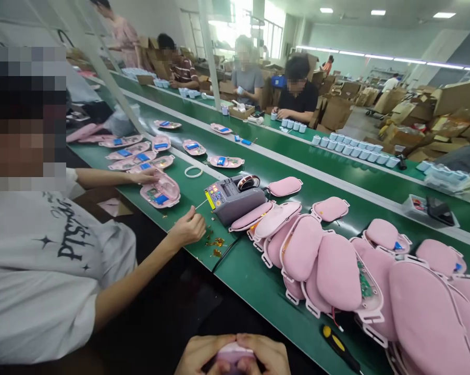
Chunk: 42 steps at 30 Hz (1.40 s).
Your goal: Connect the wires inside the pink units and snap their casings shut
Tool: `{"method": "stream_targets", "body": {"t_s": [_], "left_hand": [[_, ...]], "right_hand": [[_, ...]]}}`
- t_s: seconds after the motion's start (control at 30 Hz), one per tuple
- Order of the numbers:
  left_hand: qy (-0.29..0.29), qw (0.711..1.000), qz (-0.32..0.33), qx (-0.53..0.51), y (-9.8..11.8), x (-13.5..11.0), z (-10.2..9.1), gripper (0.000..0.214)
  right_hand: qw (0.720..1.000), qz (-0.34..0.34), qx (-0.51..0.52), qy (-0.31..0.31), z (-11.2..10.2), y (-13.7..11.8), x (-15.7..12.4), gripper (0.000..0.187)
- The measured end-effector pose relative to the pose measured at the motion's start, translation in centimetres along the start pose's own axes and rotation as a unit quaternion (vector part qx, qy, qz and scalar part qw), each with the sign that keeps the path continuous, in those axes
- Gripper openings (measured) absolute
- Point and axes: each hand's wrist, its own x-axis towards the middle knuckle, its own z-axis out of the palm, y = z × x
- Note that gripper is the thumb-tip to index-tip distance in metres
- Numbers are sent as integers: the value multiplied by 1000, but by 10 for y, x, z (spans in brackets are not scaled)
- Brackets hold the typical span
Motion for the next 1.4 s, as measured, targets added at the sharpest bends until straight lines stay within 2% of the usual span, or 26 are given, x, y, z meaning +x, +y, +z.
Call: {"method": "stream_targets", "body": {"t_s": [0.07,0.13,0.2,0.27,0.33,0.43,0.5,0.57,0.63,0.67,0.73,0.8,0.87,0.93,1.07,1.2,1.3,1.4], "left_hand": [[40,999,-21,1,0,3,-19,39],[91,995,-45,-8,1,7,-40,30],[152,986,-66,-32,-1,8,-56,29],[213,971,-82,-68,-9,8,-67,33],[252,957,-90,-108,-19,9,-74,39],[254,950,-94,-155,-29,14,-86,39],[260,958,-22,-116,-29,23,-98,32],[245,961,121,33,-22,39,-111,51],[157,931,234,233,-12,61,-121,66],[94,914,251,306,-7,73,-123,62],[-19,896,253,366,-2,96,-121,43],[-52,908,253,331,-4,112,-116,27],[-30,928,258,268,-9,119,-109,22],[-27,936,248,250,-12,119,-104,21],[-81,929,192,306,-3,116,-95,24],[-64,916,177,354,8,117,-81,22],[-38,920,183,344,11,118,-72,16],[-10,922,228,313,14,120,-68,13]], "right_hand": [[999,26,-23,-8,9,-17,18,28],[997,54,-3,-53,18,-35,42,35],[992,91,30,-88,25,-47,65,59],[986,117,46,-110,30,-52,82,70],[985,108,41,-125,33,-51,94,59],[994,40,0,-106,29,-50,106,44],[995,-2,-58,-80,24,-53,114,45],[987,-38,-137,-81,18,-59,122,49],[969,-60,-218,-98,14,-65,130,52],[960,-67,-251,-105,13,-68,132,52],[946,-74,-299,-100,10,-69,135,51],[946,-79,-305,-80,6,-64,135,53],[957,-73,-275,-61,-1,-56,130,58],[970,-57,-232,-51,-6,-48,124,61],[982,-43,-182,-7,-4,-31,111,58],[987,-49,-148,41,5,-16,104,51],[981,-79,-167,61,4,-12,101,47],[969,-139,-191,77,-8,-9,98,49]]}}
